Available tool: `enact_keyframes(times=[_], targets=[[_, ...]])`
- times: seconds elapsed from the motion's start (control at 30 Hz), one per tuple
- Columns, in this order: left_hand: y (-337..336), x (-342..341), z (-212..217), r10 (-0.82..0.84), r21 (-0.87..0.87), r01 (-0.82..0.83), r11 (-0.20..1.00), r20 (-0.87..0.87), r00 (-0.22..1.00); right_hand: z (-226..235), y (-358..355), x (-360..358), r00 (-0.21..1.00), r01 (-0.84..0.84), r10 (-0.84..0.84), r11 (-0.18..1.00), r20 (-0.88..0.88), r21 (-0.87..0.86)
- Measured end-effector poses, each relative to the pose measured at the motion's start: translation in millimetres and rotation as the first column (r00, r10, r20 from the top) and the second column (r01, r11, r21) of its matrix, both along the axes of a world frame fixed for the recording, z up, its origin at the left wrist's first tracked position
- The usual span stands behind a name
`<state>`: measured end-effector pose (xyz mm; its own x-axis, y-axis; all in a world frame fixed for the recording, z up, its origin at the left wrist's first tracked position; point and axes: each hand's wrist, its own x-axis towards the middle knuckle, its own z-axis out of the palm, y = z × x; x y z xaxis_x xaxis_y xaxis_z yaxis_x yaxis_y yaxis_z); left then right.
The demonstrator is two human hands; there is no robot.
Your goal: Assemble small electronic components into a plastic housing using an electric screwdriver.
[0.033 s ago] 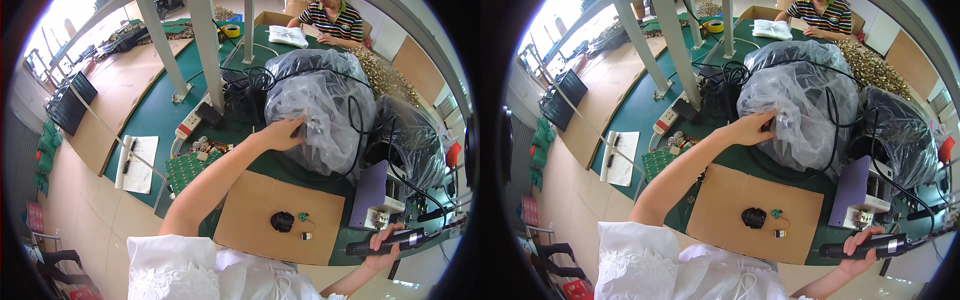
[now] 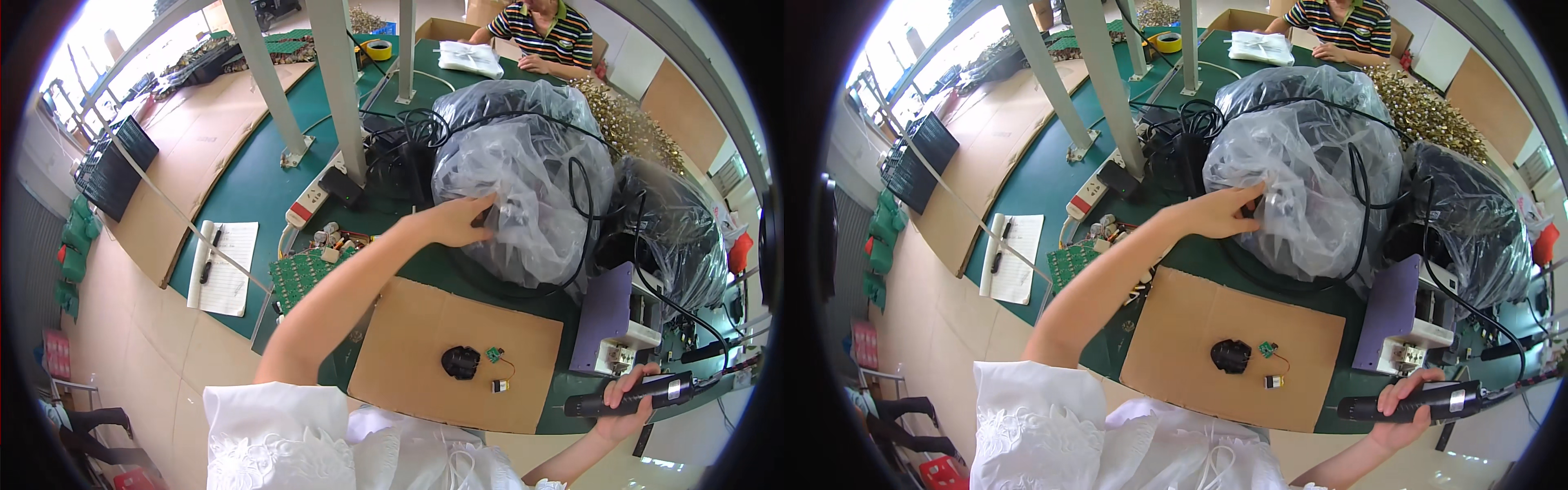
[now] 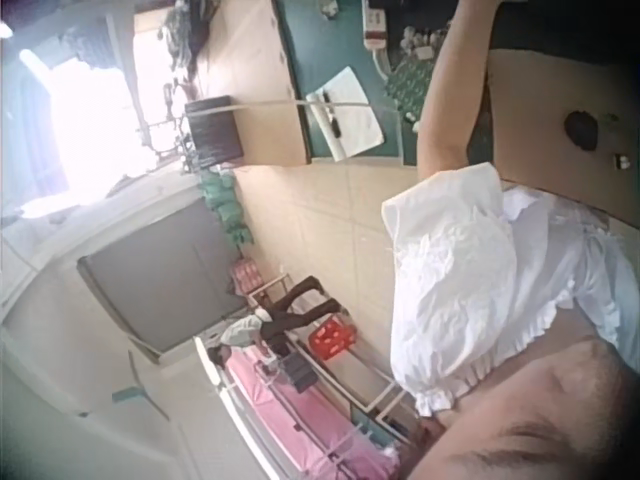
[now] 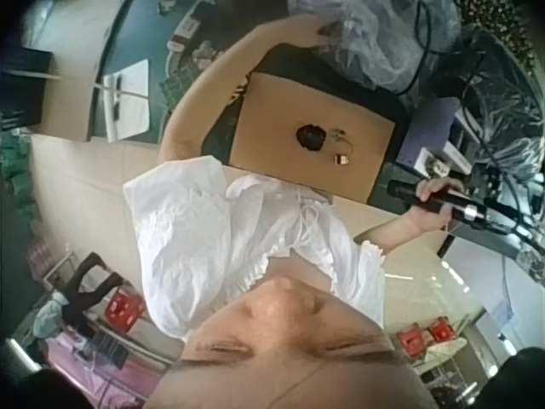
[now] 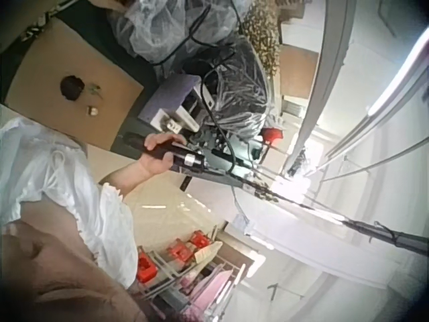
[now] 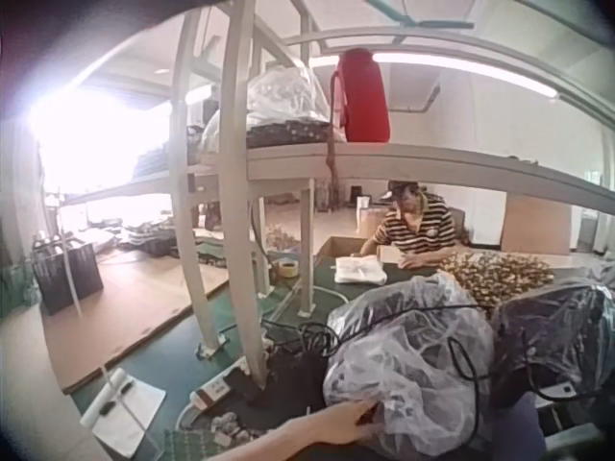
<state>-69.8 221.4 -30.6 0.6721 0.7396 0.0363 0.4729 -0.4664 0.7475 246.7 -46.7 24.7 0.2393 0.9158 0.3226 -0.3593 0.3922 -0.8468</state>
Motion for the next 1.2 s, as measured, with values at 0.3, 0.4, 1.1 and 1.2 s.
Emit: enact_keyframes(times=[0.3,0.4,1.1,1.2], targets=[[-22.0,-99.1,47.7,0.005,-0.338,-0.036,0.941,-0.093,0.996,-5.7,6.6,7.2,0.992,0.127,-0.126,0.991,0.016,-0.041],[-18.9,-57.2,33.5,0.066,-0.346,-0.056,0.936,0.015,0.998,-8.9,13.7,1.9,0.994,0.105,-0.103,0.993,0.031,-0.057],[69.2,38.4,11.5,0.234,-0.302,-0.072,0.951,0.546,0.804,-10.2,-4.6,2.8,0.966,0.258,-0.257,0.964,0.018,-0.066],[47.5,23.1,-19.8,0.106,-0.158,-0.053,0.986,0.350,0.931,-7.3,-6.7,5.7,0.965,0.264,-0.264,0.962,0.008,-0.071]])
